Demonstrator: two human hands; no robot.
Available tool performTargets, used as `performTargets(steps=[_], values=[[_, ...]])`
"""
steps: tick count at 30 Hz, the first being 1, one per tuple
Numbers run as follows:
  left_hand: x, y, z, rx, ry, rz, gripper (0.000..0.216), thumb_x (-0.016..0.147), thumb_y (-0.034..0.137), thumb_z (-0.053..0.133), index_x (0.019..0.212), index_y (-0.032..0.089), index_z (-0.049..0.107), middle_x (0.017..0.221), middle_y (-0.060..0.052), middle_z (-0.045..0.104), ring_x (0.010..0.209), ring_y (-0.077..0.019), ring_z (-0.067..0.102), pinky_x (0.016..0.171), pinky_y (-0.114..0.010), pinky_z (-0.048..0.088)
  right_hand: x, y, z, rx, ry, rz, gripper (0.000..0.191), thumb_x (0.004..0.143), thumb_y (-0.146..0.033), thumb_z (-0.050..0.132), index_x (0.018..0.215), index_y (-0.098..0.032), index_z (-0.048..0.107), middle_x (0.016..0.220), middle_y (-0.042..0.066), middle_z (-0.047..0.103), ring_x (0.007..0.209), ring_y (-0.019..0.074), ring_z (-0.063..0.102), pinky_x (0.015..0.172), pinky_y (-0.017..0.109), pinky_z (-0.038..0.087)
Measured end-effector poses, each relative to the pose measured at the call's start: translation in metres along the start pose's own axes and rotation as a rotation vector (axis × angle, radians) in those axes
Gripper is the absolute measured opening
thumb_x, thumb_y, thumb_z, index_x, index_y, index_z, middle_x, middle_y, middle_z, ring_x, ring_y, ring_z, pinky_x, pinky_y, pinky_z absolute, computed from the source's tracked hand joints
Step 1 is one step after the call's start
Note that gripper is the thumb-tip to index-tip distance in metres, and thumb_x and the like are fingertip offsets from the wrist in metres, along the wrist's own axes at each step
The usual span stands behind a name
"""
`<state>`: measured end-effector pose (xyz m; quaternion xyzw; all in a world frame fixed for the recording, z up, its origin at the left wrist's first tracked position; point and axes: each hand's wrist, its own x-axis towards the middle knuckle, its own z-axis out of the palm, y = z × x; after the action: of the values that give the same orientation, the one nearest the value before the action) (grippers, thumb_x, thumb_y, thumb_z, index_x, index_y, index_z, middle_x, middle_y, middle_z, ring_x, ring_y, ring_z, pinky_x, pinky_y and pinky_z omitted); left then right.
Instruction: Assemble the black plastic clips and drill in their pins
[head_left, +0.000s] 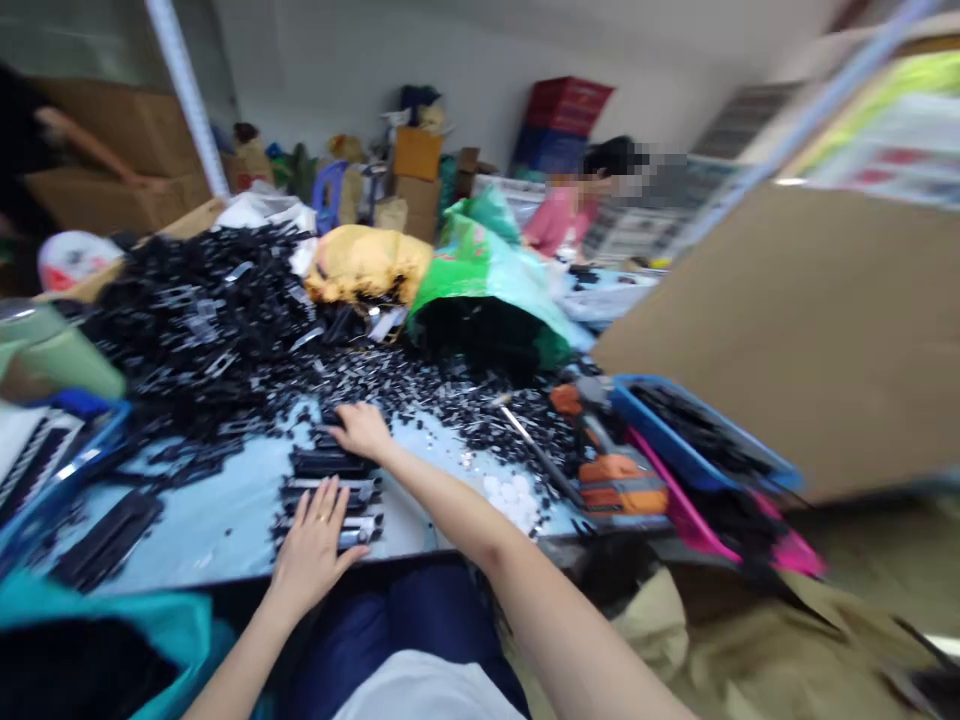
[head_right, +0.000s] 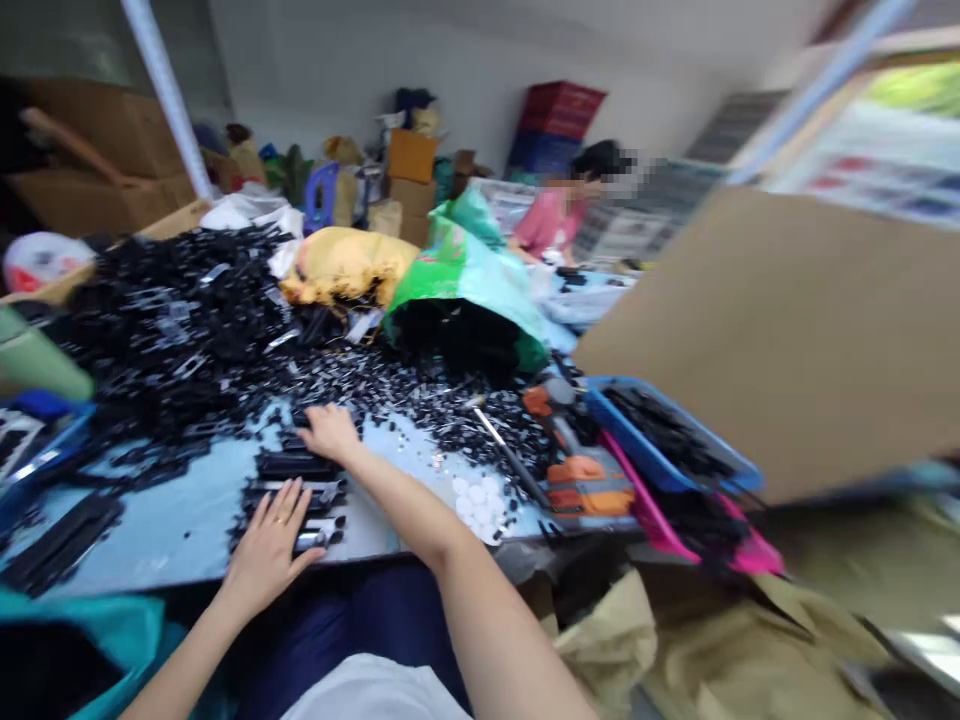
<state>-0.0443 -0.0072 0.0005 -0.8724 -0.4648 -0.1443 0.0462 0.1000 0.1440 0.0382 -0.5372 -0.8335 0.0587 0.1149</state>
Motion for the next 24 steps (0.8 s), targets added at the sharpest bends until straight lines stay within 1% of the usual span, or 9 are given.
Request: performTargets(steps=[4, 6, 8, 10, 14, 16, 18, 21, 24], values=[[0.004, -0.003, 0.015, -0.004, 0.034, -0.012, 0.080, 0.078, 0.067, 0.035, 0.129, 0.007, 0.047, 0.138, -0.020, 0.040, 0.130, -0.0343, 0.033, 0.104, -0.052, 0.028, -0.007, 0.008, -0.004, -0.009, 0.092, -0.057, 0.040, 0.086, -0.050, 0.046, 0.113, -0.021, 0.055, 0.127, 0.006, 0.053, 0.111, 0.0228, 0.048, 0.089, 0.036, 0.040], [0.011, -0.003, 0.017, -0.007, 0.023, -0.018, 0.081, 0.078, 0.067, 0.031, 0.128, 0.006, 0.049, 0.138, -0.020, 0.040, 0.130, -0.0348, 0.033, 0.104, -0.051, 0.028, -0.021, 0.016, -0.014, 0.004, 0.177, -0.063, 0.040, 0.086, -0.051, 0.047, 0.113, -0.022, 0.056, 0.134, 0.005, 0.047, 0.116, 0.0217, 0.044, 0.093, 0.036, 0.038], [0.024, -0.003, 0.013, -0.009, 0.009, -0.036, 0.082, 0.079, 0.066, 0.027, 0.129, 0.003, 0.047, 0.139, -0.021, 0.038, 0.131, -0.0353, 0.030, 0.104, -0.051, 0.028, -0.042, 0.026, -0.028, 0.038, 0.227, -0.051, 0.039, 0.087, -0.049, 0.047, 0.112, -0.022, 0.057, 0.132, 0.006, 0.049, 0.117, 0.0198, 0.044, 0.095, 0.034, 0.037], [0.048, -0.005, 0.006, -0.016, -0.012, -0.074, 0.083, 0.080, 0.064, 0.025, 0.130, 0.000, 0.044, 0.139, -0.024, 0.036, 0.133, -0.0368, 0.026, 0.104, -0.051, 0.027, -0.069, 0.041, -0.046, 0.069, 0.243, -0.023, 0.035, 0.087, -0.045, 0.049, 0.109, -0.020, 0.059, 0.126, 0.007, 0.054, 0.115, 0.0177, 0.047, 0.096, 0.033, 0.036], [0.111, -0.018, -0.005, -0.064, -0.081, -0.205, 0.084, 0.080, 0.060, 0.026, 0.130, -0.006, 0.040, 0.136, -0.030, 0.035, 0.132, -0.0401, 0.025, 0.104, -0.048, 0.026, -0.128, 0.085, -0.089, 0.045, 0.293, 0.089, 0.031, 0.087, -0.040, 0.052, 0.106, -0.016, 0.061, 0.121, 0.009, 0.057, 0.113, 0.0154, 0.048, 0.097, 0.030, 0.035], [0.138, -0.026, -0.004, -0.083, -0.103, -0.290, 0.082, 0.080, 0.059, 0.025, 0.131, -0.004, 0.039, 0.140, -0.029, 0.029, 0.133, -0.0404, 0.021, 0.103, -0.051, 0.025, -0.159, 0.110, -0.113, -0.007, 0.348, 0.196, 0.032, 0.086, -0.040, 0.053, 0.106, -0.016, 0.061, 0.121, 0.009, 0.057, 0.114, 0.0156, 0.047, 0.098, 0.030, 0.035], [0.153, -0.032, 0.000, -0.091, -0.169, -0.353, 0.080, 0.081, 0.060, 0.023, 0.134, 0.001, 0.037, 0.145, -0.025, 0.023, 0.135, -0.0386, 0.017, 0.103, -0.055, 0.023, -0.191, 0.135, -0.139, -0.081, 0.421, 0.372, 0.033, 0.086, -0.040, 0.053, 0.107, -0.016, 0.061, 0.121, 0.009, 0.056, 0.114, 0.0171, 0.046, 0.098, 0.031, 0.035], [0.160, -0.034, 0.007, -0.055, -0.297, -0.357, 0.084, 0.079, 0.063, 0.024, 0.138, 0.004, 0.031, 0.147, -0.020, 0.023, 0.136, -0.0330, 0.017, 0.106, -0.057, 0.014, -0.237, 0.169, -0.175, -0.190, 0.513, 0.772, 0.039, 0.084, -0.039, 0.054, 0.113, -0.014, 0.057, 0.122, 0.013, 0.054, 0.114, 0.0227, 0.045, 0.095, 0.037, 0.037], [0.158, -0.029, 0.009, -0.029, -0.333, -0.370, 0.084, 0.079, 0.063, 0.025, 0.139, 0.004, 0.028, 0.147, -0.020, 0.023, 0.136, -0.0321, 0.020, 0.106, -0.058, 0.009, -0.269, 0.199, -0.196, -0.111, 0.462, 1.123, 0.052, 0.080, -0.041, 0.058, 0.119, -0.008, 0.051, 0.122, 0.020, 0.051, 0.115, 0.0289, 0.044, 0.094, 0.041, 0.036]])
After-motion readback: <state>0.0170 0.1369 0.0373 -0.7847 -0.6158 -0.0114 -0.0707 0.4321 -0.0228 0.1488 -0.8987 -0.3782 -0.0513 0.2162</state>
